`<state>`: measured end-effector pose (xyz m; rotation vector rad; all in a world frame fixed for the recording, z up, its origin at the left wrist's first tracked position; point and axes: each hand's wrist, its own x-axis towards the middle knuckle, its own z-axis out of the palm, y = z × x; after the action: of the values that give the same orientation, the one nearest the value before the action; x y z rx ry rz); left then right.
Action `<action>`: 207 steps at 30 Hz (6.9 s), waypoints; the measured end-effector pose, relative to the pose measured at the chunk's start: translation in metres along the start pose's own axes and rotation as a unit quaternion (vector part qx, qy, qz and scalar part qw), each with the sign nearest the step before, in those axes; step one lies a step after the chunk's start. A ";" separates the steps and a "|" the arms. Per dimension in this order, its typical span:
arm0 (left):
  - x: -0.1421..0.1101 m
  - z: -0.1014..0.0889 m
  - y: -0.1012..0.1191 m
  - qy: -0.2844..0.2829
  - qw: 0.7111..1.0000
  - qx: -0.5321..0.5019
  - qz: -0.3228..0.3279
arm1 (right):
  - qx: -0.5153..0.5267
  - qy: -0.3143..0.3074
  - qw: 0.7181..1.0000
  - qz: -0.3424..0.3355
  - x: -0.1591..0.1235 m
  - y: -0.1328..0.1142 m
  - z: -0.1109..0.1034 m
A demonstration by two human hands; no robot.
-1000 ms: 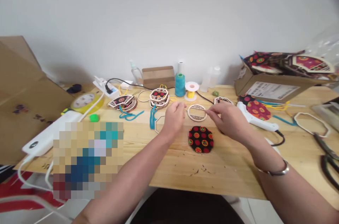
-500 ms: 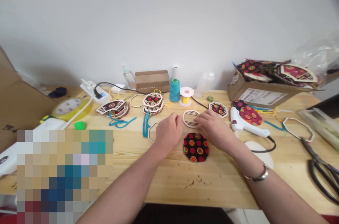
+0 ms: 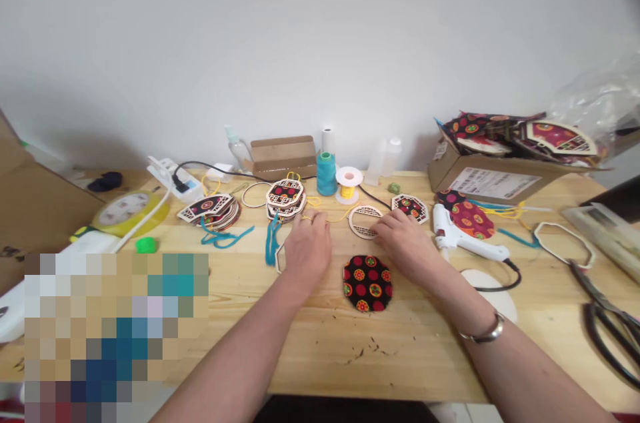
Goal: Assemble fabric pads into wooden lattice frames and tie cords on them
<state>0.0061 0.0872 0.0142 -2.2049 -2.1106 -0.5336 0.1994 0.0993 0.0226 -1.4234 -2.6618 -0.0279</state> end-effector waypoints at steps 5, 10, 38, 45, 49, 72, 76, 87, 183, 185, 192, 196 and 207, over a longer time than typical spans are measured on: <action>-0.001 0.002 0.001 -0.015 0.992 -0.034 0.119 | -0.011 0.008 1.000 0.002 -0.001 0.000 0.003; -0.001 0.009 0.001 -0.038 0.992 -0.007 0.123 | 0.008 0.001 1.000 -0.004 -0.002 -0.001 0.000; -0.008 -0.016 0.012 -0.153 0.982 0.112 -0.011 | 0.004 0.058 0.998 -0.012 -0.008 0.010 0.004; -0.004 -0.015 0.001 -0.108 0.984 0.134 -0.053 | 0.055 0.095 0.990 -0.091 -0.004 -0.002 0.009; -0.004 -0.016 0.001 -0.089 0.985 0.137 -0.060 | 0.083 0.104 0.986 -0.100 -0.003 -0.003 0.013; 0.006 -0.013 0.010 -0.149 0.804 -0.555 -0.152 | 0.218 0.156 0.950 -0.161 -0.009 -0.017 -0.009; 0.005 -0.015 0.010 -0.113 0.754 -0.621 -0.182 | 0.294 0.270 0.917 -0.011 -0.008 -0.013 -0.008; -0.001 -0.015 0.013 -0.104 0.754 -0.634 -0.134 | 0.592 0.166 0.760 0.211 0.000 -0.006 -0.004; -0.008 -0.012 0.016 -0.131 0.779 -0.604 -0.109 | 0.516 0.132 0.838 0.120 -0.006 0.012 -0.020; -0.007 -0.012 0.016 -0.133 0.781 -0.601 -0.108 | 0.506 0.132 0.844 0.118 -0.007 0.012 -0.020; -0.007 -0.012 0.015 -0.123 0.793 -0.587 -0.104 | 0.484 0.134 0.859 0.097 -0.007 0.012 -0.021; -0.007 -0.015 0.016 -0.113 0.801 -0.579 -0.099 | 0.477 0.128 0.864 0.097 -0.008 0.012 -0.022; -0.008 -0.016 0.016 -0.095 0.833 -0.540 -0.070 | 0.432 0.099 0.893 0.078 -0.011 0.009 -0.028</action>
<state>0.0182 0.0738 0.0298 -2.5971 -2.3833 -2.0148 0.2159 0.0936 0.0491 -1.1986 -1.9383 0.8555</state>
